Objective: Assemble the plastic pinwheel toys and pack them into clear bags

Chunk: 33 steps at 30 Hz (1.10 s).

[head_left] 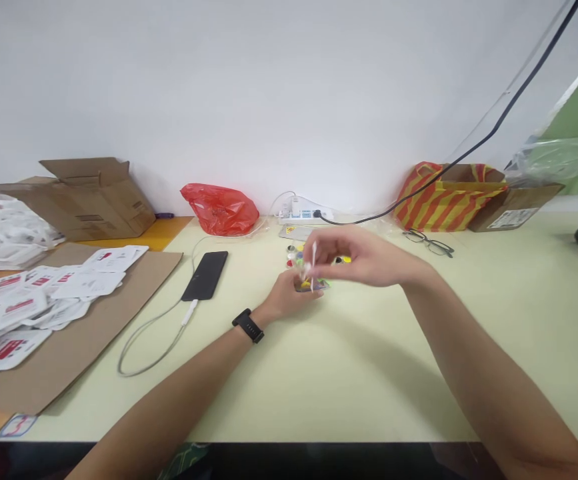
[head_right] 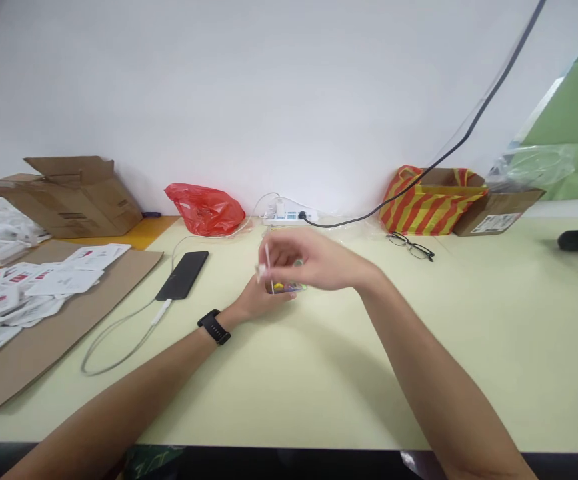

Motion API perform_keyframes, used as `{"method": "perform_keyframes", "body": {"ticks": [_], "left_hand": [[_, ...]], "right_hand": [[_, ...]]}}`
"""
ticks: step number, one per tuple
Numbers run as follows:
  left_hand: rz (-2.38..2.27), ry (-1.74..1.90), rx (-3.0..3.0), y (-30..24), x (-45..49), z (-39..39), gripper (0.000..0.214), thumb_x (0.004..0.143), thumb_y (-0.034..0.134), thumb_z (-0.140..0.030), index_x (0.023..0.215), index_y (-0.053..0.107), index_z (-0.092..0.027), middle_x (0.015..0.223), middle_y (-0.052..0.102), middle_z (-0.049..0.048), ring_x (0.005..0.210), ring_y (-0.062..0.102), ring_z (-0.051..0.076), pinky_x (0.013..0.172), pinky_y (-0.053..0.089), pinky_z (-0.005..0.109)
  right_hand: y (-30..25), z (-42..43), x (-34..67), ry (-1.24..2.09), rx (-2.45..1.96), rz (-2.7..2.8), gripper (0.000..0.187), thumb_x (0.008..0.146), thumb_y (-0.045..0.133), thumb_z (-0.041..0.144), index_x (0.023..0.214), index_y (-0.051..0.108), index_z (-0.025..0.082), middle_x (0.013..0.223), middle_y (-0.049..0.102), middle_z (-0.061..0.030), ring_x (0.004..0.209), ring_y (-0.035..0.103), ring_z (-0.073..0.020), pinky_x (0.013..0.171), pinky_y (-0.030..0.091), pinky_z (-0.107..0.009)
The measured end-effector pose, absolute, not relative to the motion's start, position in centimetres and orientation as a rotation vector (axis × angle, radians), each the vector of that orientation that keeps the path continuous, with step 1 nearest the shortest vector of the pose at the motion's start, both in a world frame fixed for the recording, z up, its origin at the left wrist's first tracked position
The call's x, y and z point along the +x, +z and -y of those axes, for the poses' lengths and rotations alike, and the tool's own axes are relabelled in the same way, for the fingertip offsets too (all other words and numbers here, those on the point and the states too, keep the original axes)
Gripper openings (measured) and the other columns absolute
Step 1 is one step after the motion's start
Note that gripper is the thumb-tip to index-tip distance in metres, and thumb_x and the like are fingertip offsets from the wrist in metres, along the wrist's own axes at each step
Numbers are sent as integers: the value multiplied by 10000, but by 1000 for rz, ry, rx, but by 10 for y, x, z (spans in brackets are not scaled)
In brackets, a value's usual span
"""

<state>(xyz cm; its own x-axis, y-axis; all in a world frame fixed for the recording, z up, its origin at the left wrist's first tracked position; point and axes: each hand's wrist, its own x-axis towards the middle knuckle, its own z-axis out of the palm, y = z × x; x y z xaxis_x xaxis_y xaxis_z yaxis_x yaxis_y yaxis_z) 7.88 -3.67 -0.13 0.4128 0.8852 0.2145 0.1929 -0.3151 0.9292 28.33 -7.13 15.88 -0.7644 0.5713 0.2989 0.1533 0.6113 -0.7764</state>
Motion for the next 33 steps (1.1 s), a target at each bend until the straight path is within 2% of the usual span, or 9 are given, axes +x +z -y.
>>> {"method": "perform_keyframes", "body": {"ticks": [5, 9, 12, 16, 22, 25, 29, 31, 33], "left_hand": [[-922, 899, 1754, 5, 81, 43, 311, 813, 832, -338, 1038, 707, -165, 1015, 752, 70, 925, 711, 229, 810, 527, 317], [-929, 904, 1747, 3, 80, 42, 353, 796, 853, -357, 1054, 722, -156, 1032, 758, 90, 945, 719, 248, 831, 539, 336], [-881, 903, 1732, 2, 80, 42, 377, 806, 847, -355, 1106, 731, -157, 1088, 761, 103, 993, 720, 259, 878, 546, 355], [-888, 900, 1777, 1, 82, 44, 354, 824, 829, -362, 1103, 741, -163, 1019, 757, 71, 911, 696, 219, 821, 537, 320], [-903, 912, 1795, -1, 82, 43, 311, 827, 825, -379, 1033, 738, -162, 917, 731, 40, 819, 662, 188, 748, 517, 294], [-899, 948, 1747, -2, 82, 42, 344, 808, 848, -384, 1047, 738, -163, 924, 734, 48, 834, 679, 197, 767, 537, 310], [-846, 1005, 1656, 1, 83, 43, 453, 799, 864, -391, 1160, 716, -162, 1045, 756, 87, 974, 716, 239, 868, 572, 353], [-830, 1026, 1631, 4, 83, 43, 507, 780, 884, -384, 1197, 696, -164, 1102, 755, 100, 1045, 717, 251, 934, 568, 371], [-822, 1044, 1608, 6, 83, 43, 599, 758, 906, -375, 1267, 660, -177, 1165, 748, 109, 1101, 712, 258, 986, 555, 384]], "right_hand": [[158, 60, 292, 681, -717, 1977, 156, 937, 706, 322, 1014, 656, 196, 890, 717, -23, 792, 673, -167, 747, 534, -297], [148, 58, 287, 530, -798, 2156, 91, 979, 601, 250, 1011, 671, 201, 929, 723, -29, 818, 657, -171, 745, 489, -291], [145, 59, 284, 386, -919, 2345, 187, 1005, 495, 178, 965, 677, 196, 846, 698, -25, 741, 600, -165, 684, 417, -286], [144, 64, 281, 192, -1156, 2517, 222, 1005, 480, 129, 888, 661, 183, 814, 684, -63, 738, 587, -193, 679, 362, -304], [148, 74, 277, 34, -1257, 2576, 265, 1082, 456, 281, 938, 658, 187, 837, 688, -72, 791, 605, -218, 688, 336, -318], [151, 75, 281, -57, -1200, 2604, 281, 1048, 561, 366, 853, 664, 192, 779, 672, -64, 862, 596, -240, 755, 347, -335], [152, 69, 288, -106, -1219, 2646, 219, 975, 631, 176, 760, 673, 189, 754, 691, -72, 998, 576, -273, 856, 349, -390], [150, 65, 291, -163, -1216, 2574, 228, 968, 588, 107, 791, 704, 191, 817, 724, -84, 1088, 558, -293, 940, 347, -452], [146, 62, 292, -245, -1163, 2502, 232, 961, 582, 106, 820, 735, 208, 874, 744, -81, 1201, 519, -326, 1070, 283, -572]]}}
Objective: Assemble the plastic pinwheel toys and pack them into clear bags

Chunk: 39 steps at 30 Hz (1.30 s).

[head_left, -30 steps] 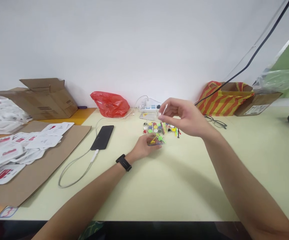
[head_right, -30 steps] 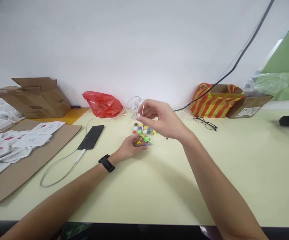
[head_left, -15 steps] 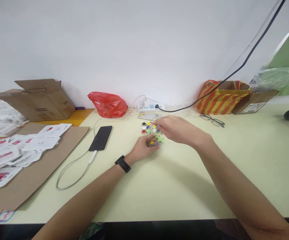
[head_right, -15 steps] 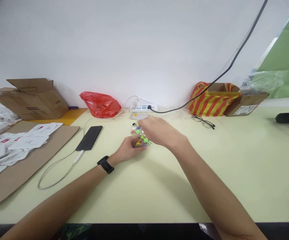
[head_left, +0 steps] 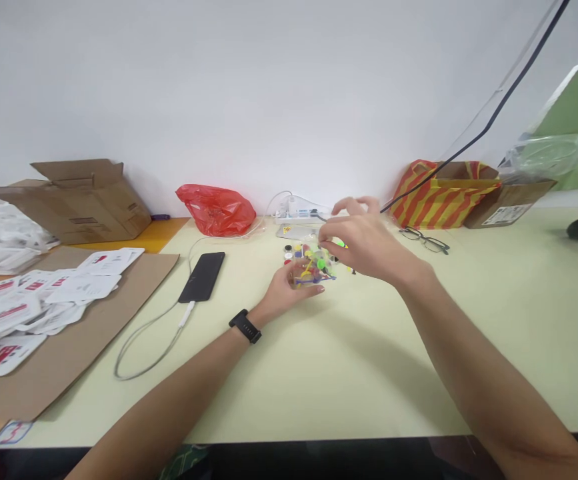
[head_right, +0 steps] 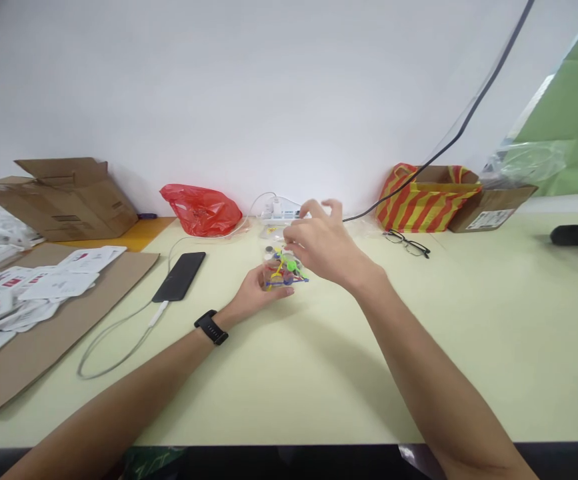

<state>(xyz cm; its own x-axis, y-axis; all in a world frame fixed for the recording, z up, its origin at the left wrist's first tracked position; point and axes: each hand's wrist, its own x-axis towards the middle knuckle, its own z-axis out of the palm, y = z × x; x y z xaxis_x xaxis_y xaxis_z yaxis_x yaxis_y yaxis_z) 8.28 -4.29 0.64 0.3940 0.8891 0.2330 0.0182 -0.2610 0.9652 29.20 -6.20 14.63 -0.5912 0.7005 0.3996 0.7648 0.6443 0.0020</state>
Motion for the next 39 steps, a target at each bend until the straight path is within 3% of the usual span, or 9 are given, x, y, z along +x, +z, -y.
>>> {"method": "perform_keyframes", "body": {"ticks": [4, 12, 15, 17, 20, 22, 27, 35, 39], "left_hand": [[-802, 1040, 1537, 9, 81, 40, 704, 744, 914, -414, 1336, 610, -183, 1214, 734, 130, 1052, 727, 250, 917, 577, 366], [-758, 932, 1622, 11, 80, 42, 604, 711, 936, -401, 1209, 689, -165, 1018, 761, 94, 983, 726, 241, 870, 566, 346], [-734, 912, 1611, 14, 81, 44, 500, 725, 921, -415, 1103, 720, -157, 919, 747, 61, 871, 716, 204, 784, 561, 307], [-762, 913, 1578, 14, 83, 46, 481, 728, 916, -423, 1075, 726, -150, 799, 711, 21, 739, 678, 163, 691, 540, 275], [-816, 942, 1488, 13, 87, 50, 457, 717, 924, -420, 1026, 727, -146, 735, 689, 2, 669, 649, 140, 641, 524, 255], [-805, 961, 1417, 13, 90, 53, 448, 694, 940, -412, 984, 723, -149, 796, 724, 22, 719, 675, 153, 673, 545, 262], [-843, 936, 1355, 16, 92, 56, 424, 769, 875, -488, 1002, 770, -150, 930, 758, 66, 787, 688, 172, 662, 557, 261], [-905, 924, 1290, 16, 91, 51, 527, 724, 917, -447, 1128, 753, -151, 967, 770, 89, 853, 723, 205, 746, 585, 313], [-867, 918, 1364, 10, 91, 51, 450, 691, 936, -441, 948, 744, -126, 943, 764, 93, 868, 734, 223, 812, 591, 357]], "right_hand": [[132, 64, 292, -266, -995, 2539, 269, 960, 580, 121, 828, 766, 263, 884, 753, -37, 1334, 464, -348, 1196, 13, -744], [105, 77, 301, -238, -976, 2461, 290, 998, 554, 136, 1053, 787, 300, 962, 771, -40, 1240, 568, -312, 1224, -8, -767], [97, 83, 303, -140, -961, 2449, 272, 1025, 517, 157, 1058, 762, 273, 1012, 759, -56, 1192, 619, -285, 1255, 80, -711], [85, 85, 301, -18, -946, 2335, 278, 1030, 528, 201, 1235, 701, 276, 1251, 707, -92, 1235, 613, -276, 1257, 227, -620], [55, 84, 298, 224, -1000, 1935, 641, 950, 684, 343, 1535, 438, 251, 1540, 484, -176, 1303, 572, -304, 1113, 467, -491], [34, 79, 297, 555, -1048, 1746, 870, 878, 769, 450, 1594, 321, 244, 1455, 544, -174, 1112, 660, -271, 969, 552, -451], [8, 64, 294, 1183, -1004, 1535, 447, 855, 748, 583, 1058, 725, 186, 1010, 739, -84, 910, 691, -240, 835, 541, -360], [13, 72, 281, 1085, -1056, 1252, 460, 716, 845, 635, 808, 705, 207, 713, 671, -22, 654, 581, -184, 660, 479, -319], [16, 75, 278, 978, -1056, 1141, 447, 762, 814, 634, 783, 649, 219, 695, 621, 3, 634, 544, -161, 640, 466, -299]]}}
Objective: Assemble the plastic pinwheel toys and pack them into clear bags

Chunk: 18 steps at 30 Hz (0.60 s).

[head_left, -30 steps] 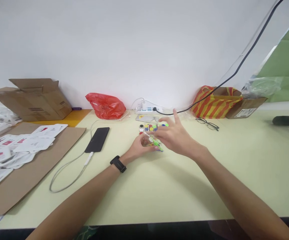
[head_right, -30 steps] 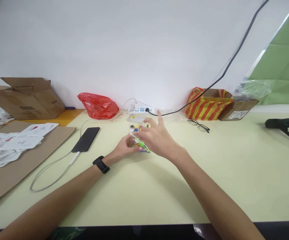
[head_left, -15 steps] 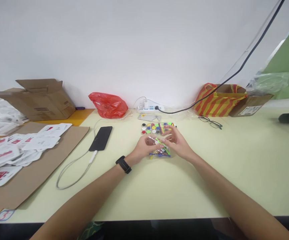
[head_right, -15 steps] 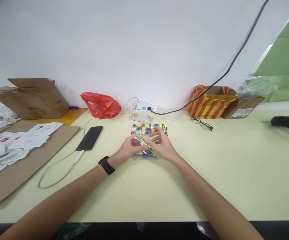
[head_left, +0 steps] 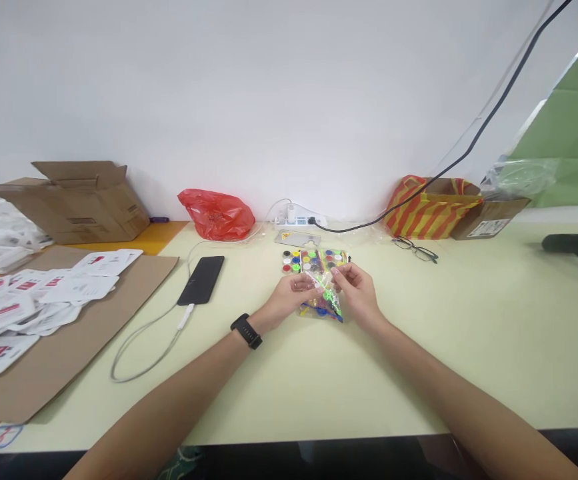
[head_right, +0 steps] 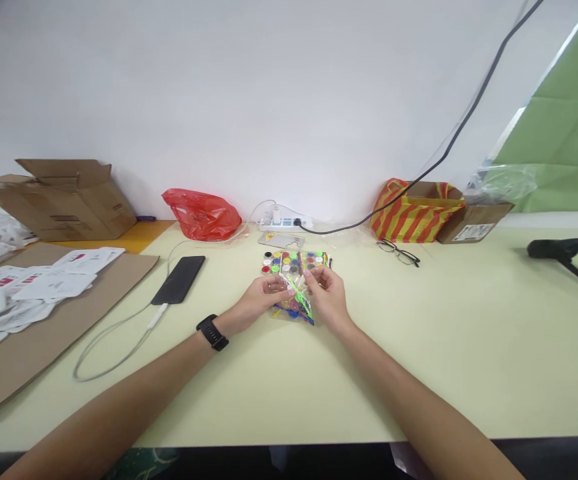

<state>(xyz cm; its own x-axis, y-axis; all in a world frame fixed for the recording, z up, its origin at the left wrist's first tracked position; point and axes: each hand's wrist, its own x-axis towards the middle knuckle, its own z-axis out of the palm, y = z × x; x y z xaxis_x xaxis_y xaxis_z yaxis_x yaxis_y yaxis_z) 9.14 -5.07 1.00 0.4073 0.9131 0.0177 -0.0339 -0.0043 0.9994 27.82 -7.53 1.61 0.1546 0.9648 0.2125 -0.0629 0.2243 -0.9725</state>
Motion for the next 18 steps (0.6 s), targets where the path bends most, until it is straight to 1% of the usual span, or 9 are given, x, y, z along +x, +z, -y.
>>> {"method": "perform_keyframes", "body": {"ticks": [2, 6, 9, 12, 15, 18], "left_hand": [[-834, 888, 1385, 9, 90, 51, 433, 705, 927, -441, 935, 741, -125, 930, 767, 91, 853, 738, 225, 823, 589, 367], [-763, 765, 1421, 11, 89, 53, 444, 743, 907, -433, 1028, 752, -129, 976, 781, 99, 891, 741, 226, 851, 577, 358], [-777, 797, 1422, 14, 91, 54, 481, 786, 863, -490, 1089, 744, -137, 994, 782, 94, 893, 734, 216, 828, 570, 337], [-862, 915, 1443, 14, 93, 53, 455, 835, 797, -551, 1035, 747, -145, 945, 773, 69, 833, 714, 189, 773, 555, 304], [-923, 979, 1433, 12, 94, 51, 414, 803, 834, -521, 959, 745, -148, 905, 773, 61, 798, 705, 177, 756, 544, 288], [-933, 975, 1391, 11, 93, 53, 407, 782, 862, -494, 945, 715, -151, 872, 778, 66, 778, 716, 178, 731, 540, 281]], "right_hand": [[16, 75, 279, 1032, -1045, 1135, 437, 752, 833, 616, 787, 661, 216, 724, 646, -4, 667, 571, -166, 651, 470, -294], [14, 72, 285, 1261, -1024, 1189, 425, 693, 898, 562, 850, 762, 192, 865, 749, -58, 810, 660, -212, 735, 498, -310], [12, 70, 288, 1306, -1038, 1150, 425, 682, 902, 566, 830, 793, 182, 833, 759, -64, 788, 667, -214, 739, 503, -318], [10, 68, 289, 1288, -1049, 1042, 402, 670, 911, 543, 813, 796, 185, 812, 751, -51, 765, 657, -192, 725, 498, -301], [9, 65, 289, 1282, -1056, 973, 384, 653, 919, 518, 798, 788, 187, 803, 735, -42, 756, 643, -179, 698, 486, -284], [9, 64, 291, 1278, -1059, 963, 388, 639, 928, 502, 821, 788, 189, 818, 728, -46, 750, 634, -183, 679, 484, -287]]}}
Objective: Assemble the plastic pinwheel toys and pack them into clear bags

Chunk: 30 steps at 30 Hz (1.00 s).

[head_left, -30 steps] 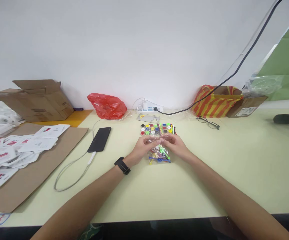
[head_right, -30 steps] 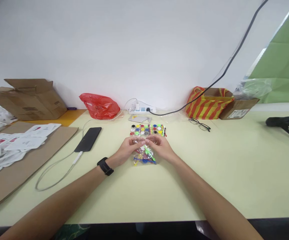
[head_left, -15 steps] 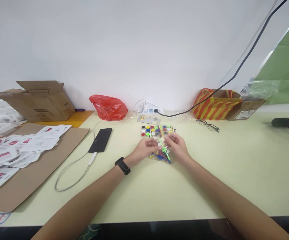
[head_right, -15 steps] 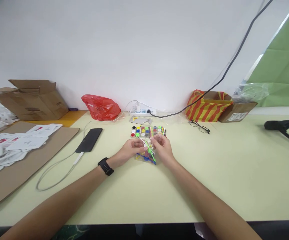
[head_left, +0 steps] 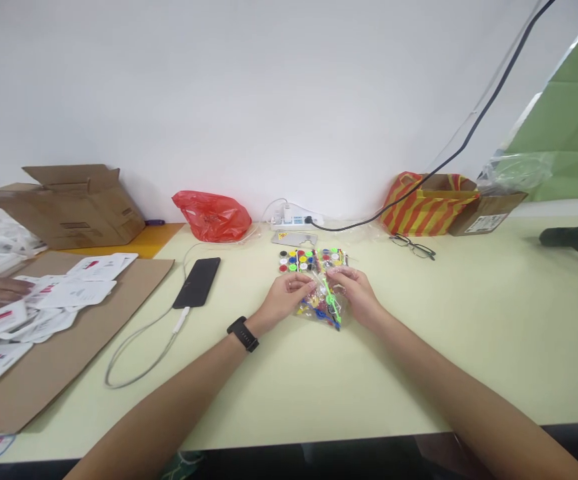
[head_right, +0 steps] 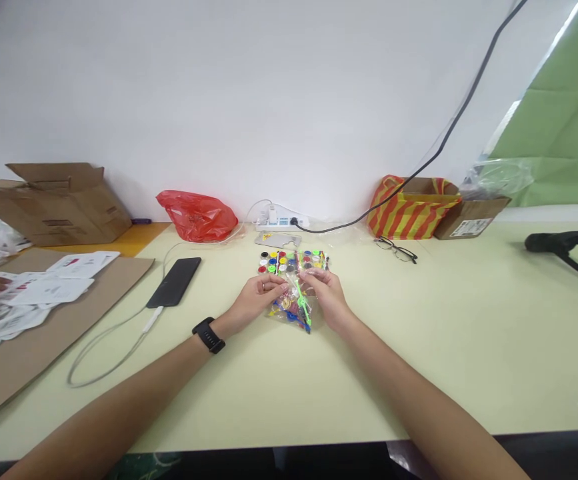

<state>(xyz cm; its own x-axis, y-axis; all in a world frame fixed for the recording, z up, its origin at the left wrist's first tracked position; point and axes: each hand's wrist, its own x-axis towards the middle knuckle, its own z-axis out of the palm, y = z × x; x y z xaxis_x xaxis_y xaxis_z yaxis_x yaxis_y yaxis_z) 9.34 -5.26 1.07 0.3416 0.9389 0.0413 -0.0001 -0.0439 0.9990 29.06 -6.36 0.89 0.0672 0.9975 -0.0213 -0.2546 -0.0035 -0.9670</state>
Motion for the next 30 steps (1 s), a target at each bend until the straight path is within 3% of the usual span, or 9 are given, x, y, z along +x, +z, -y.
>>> {"method": "perform_keyframes", "body": {"ticks": [4, 9, 20, 30], "left_hand": [[-914, 980, 1377, 11, 94, 55, 411, 783, 864, -500, 895, 662, -160, 836, 776, 67, 765, 733, 194, 690, 546, 284], [-911, 977, 1363, 9, 93, 53, 391, 770, 882, -471, 873, 696, -144, 861, 786, 84, 805, 741, 200, 768, 573, 315], [-885, 858, 1293, 9, 92, 52, 415, 741, 905, -469, 866, 698, -132, 815, 772, 57, 730, 701, 147, 720, 542, 266], [-830, 797, 1299, 11, 93, 52, 451, 779, 862, -523, 883, 631, -150, 816, 726, 23, 723, 687, 130, 715, 549, 260]], "right_hand": [[11, 63, 294, 1250, -1073, 1007, 399, 637, 938, 486, 878, 799, 200, 838, 731, -48, 754, 622, -186, 671, 483, -296], [14, 64, 295, 1253, -1069, 999, 395, 641, 939, 488, 870, 802, 198, 856, 730, -51, 787, 628, -189, 685, 475, -298], [17, 60, 302, 1155, -1071, 1064, 373, 638, 937, 518, 806, 817, 208, 818, 746, -48, 757, 618, -184, 719, 479, -316], [11, 57, 302, 1115, -1092, 934, 356, 622, 944, 507, 716, 795, 197, 729, 683, -32, 643, 526, -141, 613, 441, -291]]}}
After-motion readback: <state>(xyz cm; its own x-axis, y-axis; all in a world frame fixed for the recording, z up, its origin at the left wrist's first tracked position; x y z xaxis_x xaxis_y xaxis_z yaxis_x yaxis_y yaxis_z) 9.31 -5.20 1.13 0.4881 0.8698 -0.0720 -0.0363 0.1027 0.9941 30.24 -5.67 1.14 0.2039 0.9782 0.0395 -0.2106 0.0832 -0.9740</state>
